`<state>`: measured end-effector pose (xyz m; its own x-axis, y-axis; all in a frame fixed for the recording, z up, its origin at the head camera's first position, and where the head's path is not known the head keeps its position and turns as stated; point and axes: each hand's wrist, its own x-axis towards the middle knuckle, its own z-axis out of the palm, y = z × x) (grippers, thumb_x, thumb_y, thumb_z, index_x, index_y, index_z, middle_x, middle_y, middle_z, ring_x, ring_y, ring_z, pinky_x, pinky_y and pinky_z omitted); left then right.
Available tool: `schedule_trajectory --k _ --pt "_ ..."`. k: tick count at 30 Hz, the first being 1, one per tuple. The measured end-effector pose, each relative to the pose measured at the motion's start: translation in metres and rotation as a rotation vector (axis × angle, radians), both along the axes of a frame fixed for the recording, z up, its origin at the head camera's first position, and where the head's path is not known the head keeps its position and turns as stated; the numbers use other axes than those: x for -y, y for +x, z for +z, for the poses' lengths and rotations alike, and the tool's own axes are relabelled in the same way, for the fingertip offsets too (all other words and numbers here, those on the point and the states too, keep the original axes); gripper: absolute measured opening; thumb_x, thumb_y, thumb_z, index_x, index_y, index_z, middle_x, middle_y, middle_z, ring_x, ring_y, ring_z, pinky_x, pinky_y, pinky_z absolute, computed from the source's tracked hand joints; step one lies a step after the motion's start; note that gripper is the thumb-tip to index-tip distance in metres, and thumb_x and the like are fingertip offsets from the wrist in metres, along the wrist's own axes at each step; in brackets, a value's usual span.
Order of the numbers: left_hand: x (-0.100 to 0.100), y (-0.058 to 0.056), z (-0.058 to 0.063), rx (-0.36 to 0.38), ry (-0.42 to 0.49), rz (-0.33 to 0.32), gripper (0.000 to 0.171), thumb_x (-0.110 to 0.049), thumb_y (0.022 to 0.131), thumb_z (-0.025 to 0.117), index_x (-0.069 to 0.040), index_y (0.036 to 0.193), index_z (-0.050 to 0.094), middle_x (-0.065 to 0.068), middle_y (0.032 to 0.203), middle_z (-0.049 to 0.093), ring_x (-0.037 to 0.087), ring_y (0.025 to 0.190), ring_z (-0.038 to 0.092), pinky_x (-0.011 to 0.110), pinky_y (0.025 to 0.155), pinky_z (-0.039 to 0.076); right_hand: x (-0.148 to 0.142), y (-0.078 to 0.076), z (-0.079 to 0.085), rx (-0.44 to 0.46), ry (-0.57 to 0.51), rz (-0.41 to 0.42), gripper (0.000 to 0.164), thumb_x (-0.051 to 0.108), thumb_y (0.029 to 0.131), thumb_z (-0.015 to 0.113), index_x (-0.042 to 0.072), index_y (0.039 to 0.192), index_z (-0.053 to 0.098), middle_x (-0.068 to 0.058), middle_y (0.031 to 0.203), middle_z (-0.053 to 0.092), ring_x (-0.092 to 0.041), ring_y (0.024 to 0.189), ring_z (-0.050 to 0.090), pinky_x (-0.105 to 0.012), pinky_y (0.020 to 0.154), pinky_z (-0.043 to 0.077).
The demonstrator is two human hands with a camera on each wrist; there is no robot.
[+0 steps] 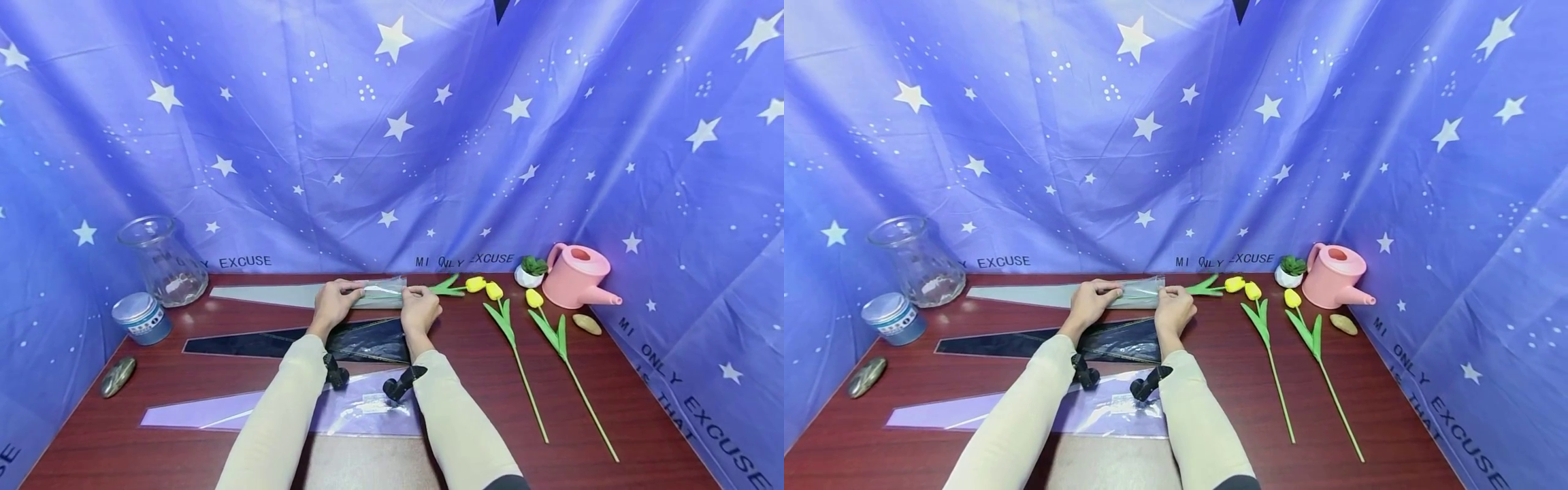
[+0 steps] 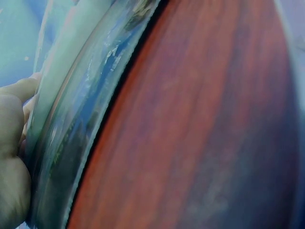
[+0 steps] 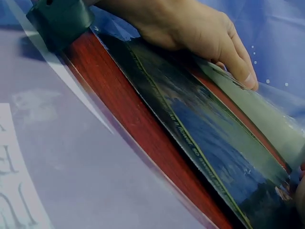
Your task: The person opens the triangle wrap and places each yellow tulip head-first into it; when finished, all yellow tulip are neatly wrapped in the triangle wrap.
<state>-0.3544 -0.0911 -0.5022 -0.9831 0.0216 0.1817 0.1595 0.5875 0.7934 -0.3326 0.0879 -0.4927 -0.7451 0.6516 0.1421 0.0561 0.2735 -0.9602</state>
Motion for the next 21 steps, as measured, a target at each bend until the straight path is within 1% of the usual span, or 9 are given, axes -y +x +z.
schedule_trajectory --k 3,5,6,8,11,13,14,17,21 --pt "0.002 -0.001 -0.002 0.002 0.0 0.004 0.024 -0.038 0.097 0.072 -0.024 0.115 0.081 0.002 0.13 0.072 0.029 0.126 0.063 0.052 0.108 0.048 -0.005 -0.001 0.0 -0.015 0.006 0.036 0.009 0.018 0.086 0.082 0.009 0.086 0.081 -0.011 0.087 0.08 -0.04 0.105 0.064 -0.046 0.103 0.044" --pt "0.003 -0.002 -0.003 0.005 -0.002 0.005 0.025 -0.039 0.097 0.072 -0.024 0.116 0.081 0.001 0.13 0.072 0.029 0.126 0.063 0.051 0.108 0.048 -0.014 -0.003 0.004 -0.047 0.014 0.062 0.009 0.017 0.085 0.082 0.009 0.088 0.081 -0.012 0.088 0.08 -0.038 0.102 0.064 -0.046 0.104 0.043" --pt "0.003 -0.002 -0.003 0.003 -0.003 0.004 0.025 -0.039 0.097 0.072 -0.024 0.116 0.081 0.001 0.13 0.073 0.029 0.125 0.064 0.051 0.108 0.049 -0.022 -0.004 0.008 -0.064 0.024 0.081 0.009 0.017 0.086 0.081 0.009 0.09 0.081 -0.013 0.09 0.079 -0.037 0.1 0.065 -0.045 0.106 0.041" --pt "0.003 -0.002 -0.003 0.003 -0.001 0.006 0.025 -0.039 0.097 0.073 -0.024 0.115 0.081 0.001 0.129 0.073 0.028 0.124 0.064 0.05 0.107 0.049 -0.041 -0.008 0.017 -0.104 0.047 0.139 0.01 0.016 0.087 0.08 0.008 0.094 0.081 -0.015 0.094 0.079 -0.032 0.095 0.067 -0.043 0.104 0.043" --pt "0.003 -0.002 -0.003 -0.005 -0.005 0.01 0.025 -0.038 0.097 0.073 -0.024 0.115 0.081 0.002 0.128 0.073 0.029 0.122 0.065 0.051 0.106 0.05 -0.079 -0.016 0.032 -0.133 0.12 0.256 0.015 0.015 0.089 0.079 0.006 0.102 0.08 -0.017 0.1 0.078 -0.023 0.089 0.068 -0.034 0.093 0.05" --pt "0.002 -0.002 -0.002 -0.005 -0.006 0.012 0.024 -0.038 0.097 0.073 -0.024 0.115 0.082 0.002 0.128 0.073 0.029 0.122 0.065 0.051 0.105 0.05 -0.106 -0.021 0.038 -0.119 0.19 0.319 0.017 0.015 0.09 0.078 0.006 0.104 0.08 -0.017 0.102 0.078 -0.018 0.087 0.067 -0.026 0.082 0.051" --pt "0.002 -0.002 -0.002 -0.006 -0.007 0.012 0.024 -0.037 0.097 0.072 -0.024 0.115 0.082 0.002 0.128 0.073 0.029 0.122 0.065 0.051 0.104 0.05 -0.119 -0.023 0.04 -0.097 0.236 0.339 0.018 0.016 0.091 0.078 0.006 0.106 0.08 -0.016 0.103 0.078 -0.015 0.087 0.066 -0.023 0.079 0.05" --pt "0.001 -0.002 -0.002 -0.007 -0.007 0.009 0.024 -0.037 0.097 0.072 -0.024 0.115 0.081 0.002 0.129 0.072 0.029 0.122 0.065 0.051 0.104 0.051 -0.152 -0.027 0.041 -0.031 0.375 0.395 0.02 0.016 0.092 0.077 0.007 0.109 0.08 -0.015 0.108 0.079 -0.014 0.091 0.066 -0.018 0.078 0.046" --pt "0.0 -0.002 -0.003 -0.003 -0.005 0.008 0.025 -0.038 0.098 0.072 -0.024 0.116 0.081 0.001 0.13 0.072 0.028 0.121 0.065 0.05 0.105 0.05 -0.181 -0.033 0.038 0.05 0.444 0.51 0.022 0.014 0.094 0.074 0.005 0.113 0.078 -0.017 0.118 0.076 -0.024 0.099 0.064 -0.027 0.082 0.046"
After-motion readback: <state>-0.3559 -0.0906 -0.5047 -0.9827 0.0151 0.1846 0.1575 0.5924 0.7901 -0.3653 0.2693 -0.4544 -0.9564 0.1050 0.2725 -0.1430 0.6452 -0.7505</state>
